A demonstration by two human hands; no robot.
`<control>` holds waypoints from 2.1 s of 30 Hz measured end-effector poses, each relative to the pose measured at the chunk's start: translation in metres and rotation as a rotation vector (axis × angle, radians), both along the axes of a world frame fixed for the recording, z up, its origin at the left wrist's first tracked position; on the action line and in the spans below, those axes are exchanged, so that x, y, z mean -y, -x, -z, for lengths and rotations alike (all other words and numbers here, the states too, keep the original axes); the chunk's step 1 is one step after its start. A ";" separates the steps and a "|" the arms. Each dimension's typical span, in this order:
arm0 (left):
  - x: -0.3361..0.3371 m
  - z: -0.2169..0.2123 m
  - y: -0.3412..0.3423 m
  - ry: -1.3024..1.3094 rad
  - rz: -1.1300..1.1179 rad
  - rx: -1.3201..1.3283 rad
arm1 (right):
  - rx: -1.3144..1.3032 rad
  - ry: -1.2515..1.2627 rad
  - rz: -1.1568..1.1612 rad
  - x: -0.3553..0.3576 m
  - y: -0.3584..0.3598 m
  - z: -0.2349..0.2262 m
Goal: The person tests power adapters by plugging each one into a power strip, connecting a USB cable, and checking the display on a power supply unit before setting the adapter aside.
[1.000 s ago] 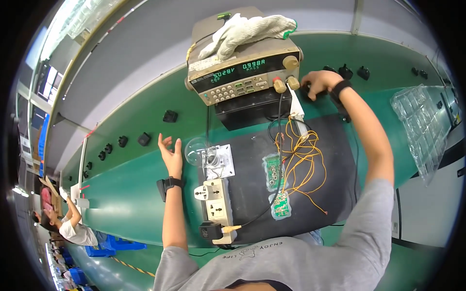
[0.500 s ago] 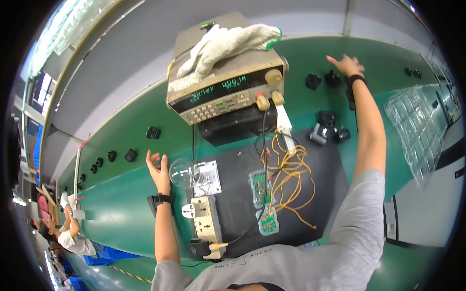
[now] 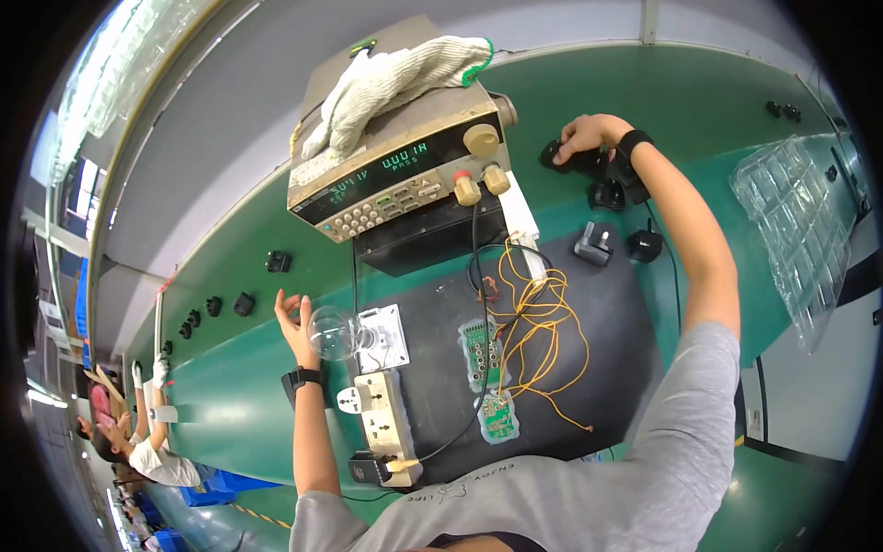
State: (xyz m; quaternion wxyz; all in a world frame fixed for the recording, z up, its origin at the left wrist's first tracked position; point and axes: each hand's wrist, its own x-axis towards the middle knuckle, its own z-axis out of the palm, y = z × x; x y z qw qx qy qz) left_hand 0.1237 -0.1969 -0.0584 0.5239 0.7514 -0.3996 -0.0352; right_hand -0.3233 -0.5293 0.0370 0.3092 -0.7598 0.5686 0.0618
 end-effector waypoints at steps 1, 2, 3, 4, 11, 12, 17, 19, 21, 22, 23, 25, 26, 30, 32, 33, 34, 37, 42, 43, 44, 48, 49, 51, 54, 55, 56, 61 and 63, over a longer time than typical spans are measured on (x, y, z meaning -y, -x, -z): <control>0.000 -0.001 0.000 -0.002 0.003 -0.002 | -0.002 -0.002 0.003 -0.002 0.003 0.001; 0.000 -0.004 0.002 -0.006 0.001 0.003 | 0.060 -0.136 -0.049 -0.008 0.011 0.003; 0.001 -0.006 0.003 -0.009 0.000 0.008 | 0.123 -0.269 -0.100 -0.012 0.020 0.004; 0.003 0.000 -0.001 0.025 0.008 0.049 | 0.172 -0.196 -0.243 -0.008 0.028 0.011; -0.004 0.004 -0.002 0.033 0.003 0.042 | 0.365 -0.200 -0.211 -0.065 0.046 -0.010; -0.003 0.004 -0.001 0.042 0.003 0.036 | 0.452 -0.018 -0.343 -0.065 0.053 -0.003; -0.006 0.005 -0.005 0.060 -0.004 0.009 | 0.467 -0.041 -0.077 -0.091 0.049 -0.009; -0.007 0.010 -0.007 0.101 0.004 -0.026 | 0.278 0.076 -0.060 -0.098 0.040 -0.002; 0.000 0.007 -0.004 0.117 0.005 -0.002 | 0.190 0.260 -0.188 -0.079 0.050 0.029; 0.000 0.007 -0.004 0.130 0.014 -0.018 | 0.107 0.379 -0.226 -0.073 0.049 0.039; -0.002 0.006 -0.004 0.131 0.003 -0.020 | 0.028 0.499 -0.273 -0.075 0.041 0.040; -0.006 0.006 -0.002 0.143 -0.008 -0.049 | 0.082 0.571 -0.326 -0.082 0.039 0.037; -0.008 0.005 0.001 0.136 -0.001 -0.049 | 0.111 0.512 -0.281 -0.092 0.036 0.020; -0.020 0.001 0.009 0.174 0.031 -0.099 | 0.286 0.459 -0.125 -0.114 0.035 -0.006; -0.031 0.001 0.012 0.193 0.018 -0.113 | 0.378 0.369 -0.027 -0.146 0.025 -0.030; -0.036 0.000 0.014 0.221 0.022 -0.114 | 0.527 0.388 -0.023 -0.168 0.017 -0.042; -0.040 0.001 0.016 0.211 0.010 -0.124 | 0.678 0.401 -0.021 -0.186 0.010 -0.050; -0.054 0.006 0.021 0.199 -0.041 -0.121 | 0.684 0.205 -0.041 -0.230 -0.007 -0.069; -0.055 0.004 0.027 0.147 -0.031 -0.107 | 1.055 -0.442 0.203 -0.288 -0.060 -0.061; -0.056 0.002 0.027 0.133 -0.029 -0.099 | 1.096 -0.549 0.283 -0.298 -0.076 -0.057; -0.058 -0.002 0.029 0.136 -0.021 -0.118 | 1.012 -0.579 0.271 -0.302 -0.087 -0.053; -0.059 0.001 0.029 0.206 -0.008 -0.082 | 0.848 -0.629 0.167 -0.317 -0.127 -0.044; -0.059 0.000 0.030 0.233 -0.002 -0.084 | 0.863 -0.662 0.148 -0.320 -0.136 -0.041; -0.055 -0.008 0.034 0.247 0.002 -0.085 | 0.858 -0.695 0.015 -0.325 -0.148 -0.037; -0.054 -0.013 0.033 0.285 0.008 -0.071 | 0.801 -0.511 -0.259 -0.334 -0.172 -0.037; -0.057 -0.013 0.033 0.281 -0.010 -0.076 | 0.804 -0.386 -0.347 -0.337 -0.179 -0.032; -0.057 -0.015 0.033 0.273 -0.014 -0.092 | 0.803 -0.160 -0.468 -0.340 -0.186 -0.023; -0.056 -0.015 0.034 0.262 -0.003 -0.107 | 0.538 0.194 -0.726 -0.357 -0.201 -0.026; -0.057 -0.015 0.034 0.250 0.008 -0.138 | 0.419 0.446 -0.823 -0.365 -0.205 -0.030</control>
